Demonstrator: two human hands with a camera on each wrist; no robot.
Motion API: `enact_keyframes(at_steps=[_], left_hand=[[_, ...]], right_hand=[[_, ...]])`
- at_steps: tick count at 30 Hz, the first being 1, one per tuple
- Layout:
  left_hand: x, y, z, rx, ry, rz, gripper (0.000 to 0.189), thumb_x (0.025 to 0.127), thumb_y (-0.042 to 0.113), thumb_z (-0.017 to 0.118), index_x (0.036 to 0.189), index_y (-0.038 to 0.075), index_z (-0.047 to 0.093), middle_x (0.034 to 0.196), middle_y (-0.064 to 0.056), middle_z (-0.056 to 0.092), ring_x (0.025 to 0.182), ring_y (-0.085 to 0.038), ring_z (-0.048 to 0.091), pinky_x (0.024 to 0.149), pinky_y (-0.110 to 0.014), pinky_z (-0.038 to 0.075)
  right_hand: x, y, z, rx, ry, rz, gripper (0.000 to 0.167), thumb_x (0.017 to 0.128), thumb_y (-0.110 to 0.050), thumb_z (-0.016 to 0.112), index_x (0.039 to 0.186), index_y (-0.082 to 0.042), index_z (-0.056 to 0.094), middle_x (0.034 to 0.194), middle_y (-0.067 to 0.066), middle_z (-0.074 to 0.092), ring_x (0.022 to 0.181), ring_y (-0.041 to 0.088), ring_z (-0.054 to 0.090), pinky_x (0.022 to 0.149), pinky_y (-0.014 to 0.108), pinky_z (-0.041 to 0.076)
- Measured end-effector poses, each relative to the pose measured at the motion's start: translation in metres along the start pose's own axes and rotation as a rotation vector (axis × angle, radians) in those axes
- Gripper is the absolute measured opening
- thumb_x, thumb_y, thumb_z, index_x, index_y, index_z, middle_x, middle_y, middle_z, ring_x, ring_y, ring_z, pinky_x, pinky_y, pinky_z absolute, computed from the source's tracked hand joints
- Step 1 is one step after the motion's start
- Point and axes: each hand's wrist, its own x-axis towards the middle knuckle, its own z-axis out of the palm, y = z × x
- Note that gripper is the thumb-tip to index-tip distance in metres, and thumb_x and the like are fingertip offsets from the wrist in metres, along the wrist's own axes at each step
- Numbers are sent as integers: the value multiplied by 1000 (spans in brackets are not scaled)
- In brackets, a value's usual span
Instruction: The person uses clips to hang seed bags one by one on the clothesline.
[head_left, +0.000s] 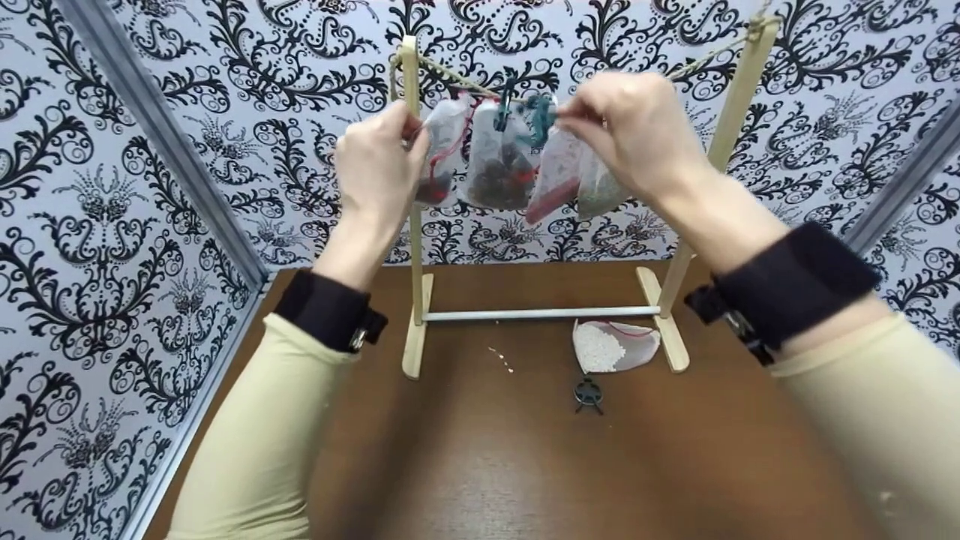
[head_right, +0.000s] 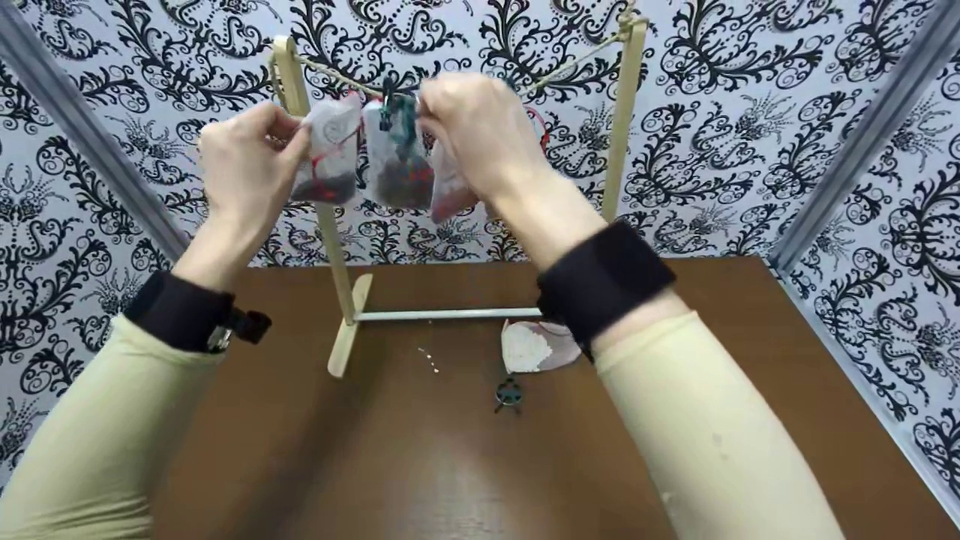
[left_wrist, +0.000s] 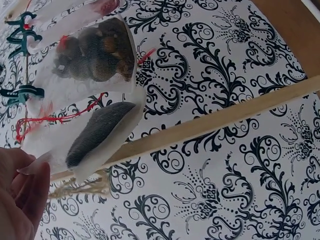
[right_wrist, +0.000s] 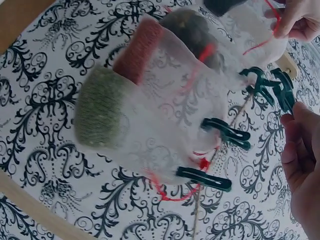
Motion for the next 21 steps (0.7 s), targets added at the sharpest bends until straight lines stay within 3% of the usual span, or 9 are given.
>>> enact_keyframes(at_steps=[8,14,21], left_hand=[[13,8,15,95,50,43,16,97,13,62,92,-1,69,88,-16,77,73,-29,74,65,-33,61],[15,8,23,78,155,148,21,99,11,58,86,-2,68,80,-15,75,63,-28,71,57,-31,59],[12,3,31,63,226,255,25,98,17,61,79,2,66,76,-12,75,55,-23,66,47,-29,53]], right_hand=[[35,-10,10,-43,64,45,18,93,-17,67,96,-1,74,101,15,76,90,25,73,81,32,60],[46,-15,19,-68,43,59,18,94,-16,66,97,0,74,103,15,76,94,25,73,86,30,59],[53,-15,31,-153,20,-9,19,93,-17,67,96,-1,75,99,15,76,92,29,70,86,36,57]])
